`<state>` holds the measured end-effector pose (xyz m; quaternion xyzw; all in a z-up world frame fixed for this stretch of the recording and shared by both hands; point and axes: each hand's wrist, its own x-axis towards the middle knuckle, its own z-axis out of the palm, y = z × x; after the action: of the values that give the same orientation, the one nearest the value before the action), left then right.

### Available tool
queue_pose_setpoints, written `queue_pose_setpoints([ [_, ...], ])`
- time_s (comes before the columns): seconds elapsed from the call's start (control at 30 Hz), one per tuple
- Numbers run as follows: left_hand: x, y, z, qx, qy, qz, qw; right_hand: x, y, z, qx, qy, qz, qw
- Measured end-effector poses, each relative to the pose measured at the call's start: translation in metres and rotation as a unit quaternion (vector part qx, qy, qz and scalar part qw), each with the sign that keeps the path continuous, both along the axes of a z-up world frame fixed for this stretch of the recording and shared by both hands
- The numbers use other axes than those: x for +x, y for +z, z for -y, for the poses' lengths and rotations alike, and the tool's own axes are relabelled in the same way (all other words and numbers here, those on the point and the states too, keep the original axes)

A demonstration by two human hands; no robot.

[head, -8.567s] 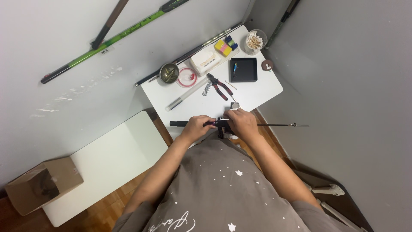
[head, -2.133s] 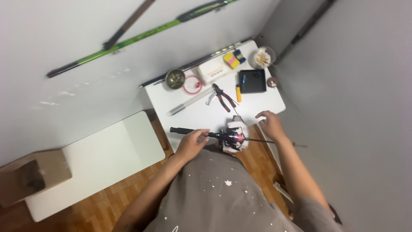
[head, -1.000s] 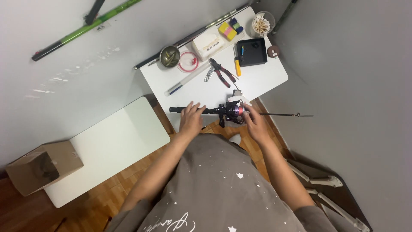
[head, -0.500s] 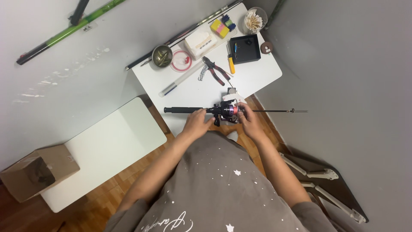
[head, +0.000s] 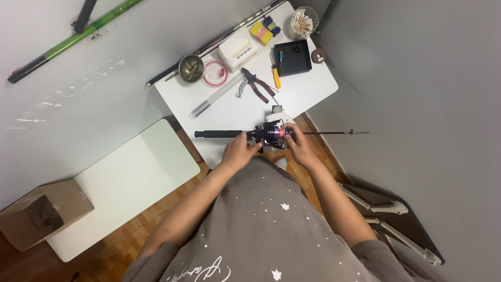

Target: Replacing a part or repairing a baitcasting fishing reel using tools.

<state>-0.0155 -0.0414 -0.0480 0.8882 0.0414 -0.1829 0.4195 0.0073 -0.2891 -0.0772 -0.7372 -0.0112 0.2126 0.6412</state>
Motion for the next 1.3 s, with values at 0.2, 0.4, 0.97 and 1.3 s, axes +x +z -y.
queue_pose_setpoints([
  [0.2,-0.011,-0.029,0.003,-0.130,0.068,-0.079,0.986,-0.005,-0.022,0.004,0.036,-0.028,-0.013,0.999],
  [0.4,-0.014,-0.046,0.000,-0.183,0.102,-0.107,0.972,0.006,0.019,0.001,-0.024,0.005,-0.008,1.000],
  [0.97,0.000,-0.027,-0.014,-0.188,0.073,0.015,0.979,0.032,0.105,-0.034,-0.225,-0.017,0.273,0.935],
  [1.3,0.072,-0.039,-0.019,-0.229,-0.040,-0.047,0.971,0.010,0.076,-0.035,-0.231,-0.019,0.230,0.945],
])
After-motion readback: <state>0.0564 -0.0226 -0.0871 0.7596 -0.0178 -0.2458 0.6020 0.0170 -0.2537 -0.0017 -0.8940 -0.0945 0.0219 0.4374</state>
